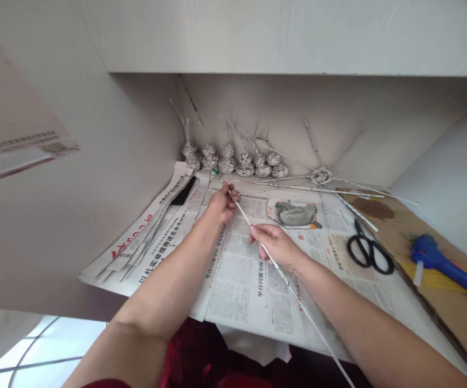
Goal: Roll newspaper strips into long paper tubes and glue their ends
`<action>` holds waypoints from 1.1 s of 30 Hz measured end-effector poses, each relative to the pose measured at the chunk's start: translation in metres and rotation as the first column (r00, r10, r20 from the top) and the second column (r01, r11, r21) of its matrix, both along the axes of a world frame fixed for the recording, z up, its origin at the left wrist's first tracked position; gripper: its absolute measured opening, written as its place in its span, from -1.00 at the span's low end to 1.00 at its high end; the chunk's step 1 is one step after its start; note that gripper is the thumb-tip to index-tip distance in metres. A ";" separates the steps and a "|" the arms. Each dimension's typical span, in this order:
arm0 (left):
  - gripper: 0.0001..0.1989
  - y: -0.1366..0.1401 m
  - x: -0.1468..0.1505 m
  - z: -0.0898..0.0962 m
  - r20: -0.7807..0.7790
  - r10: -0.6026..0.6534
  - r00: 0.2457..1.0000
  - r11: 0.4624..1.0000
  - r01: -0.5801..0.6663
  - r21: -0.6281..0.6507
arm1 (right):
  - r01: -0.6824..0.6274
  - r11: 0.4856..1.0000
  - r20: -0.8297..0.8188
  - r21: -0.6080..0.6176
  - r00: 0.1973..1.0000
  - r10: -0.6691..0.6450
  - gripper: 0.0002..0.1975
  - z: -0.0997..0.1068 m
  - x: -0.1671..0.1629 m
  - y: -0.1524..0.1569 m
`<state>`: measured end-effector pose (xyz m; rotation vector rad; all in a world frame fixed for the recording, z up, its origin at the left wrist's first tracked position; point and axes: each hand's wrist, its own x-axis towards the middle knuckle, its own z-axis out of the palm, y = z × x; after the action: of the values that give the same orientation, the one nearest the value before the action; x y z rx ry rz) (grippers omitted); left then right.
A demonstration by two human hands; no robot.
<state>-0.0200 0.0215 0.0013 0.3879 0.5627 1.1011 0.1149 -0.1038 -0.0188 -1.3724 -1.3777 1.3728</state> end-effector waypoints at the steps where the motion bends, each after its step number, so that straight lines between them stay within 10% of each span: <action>1: -0.69 -0.003 0.002 0.001 -0.013 -0.009 1.000 1.000 0.009 0.006 | 0.016 1.000 0.011 0.020 1.000 -0.016 -0.58 -0.001 0.000 0.001; 7: -0.72 -0.018 0.016 -0.002 -0.138 -0.168 0.976 0.981 0.179 0.072 | 0.112 0.993 -0.055 0.032 0.992 -0.111 -0.60 0.000 0.008 0.007; 12: -0.75 -0.019 0.017 -0.003 -0.133 -0.216 0.967 0.967 0.231 0.110 | -0.147 0.972 -0.468 -0.181 0.882 0.046 -0.65 0.008 0.013 0.007; 19: -0.73 -0.035 0.031 -0.012 -0.254 -0.351 0.901 0.888 0.406 0.215 | 0.131 0.990 -0.233 -0.047 0.963 -0.139 -0.62 0.008 0.011 0.009; 24: -0.74 -0.040 0.032 -0.007 -0.204 -0.377 0.903 0.890 0.414 0.190 | -0.176 0.972 -0.594 -0.156 0.803 0.050 -0.67 0.019 0.015 0.007; 33: -0.71 -0.037 0.033 -0.016 -0.316 -0.300 0.900 0.877 0.390 0.280 | 0.193 0.976 -0.069 0.096 0.980 -0.187 -0.62 0.003 0.016 0.016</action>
<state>0.0133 -0.0152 -0.0144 0.9133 0.5106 0.7952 0.1307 -0.0878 -0.0160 -1.3479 -1.2265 1.1913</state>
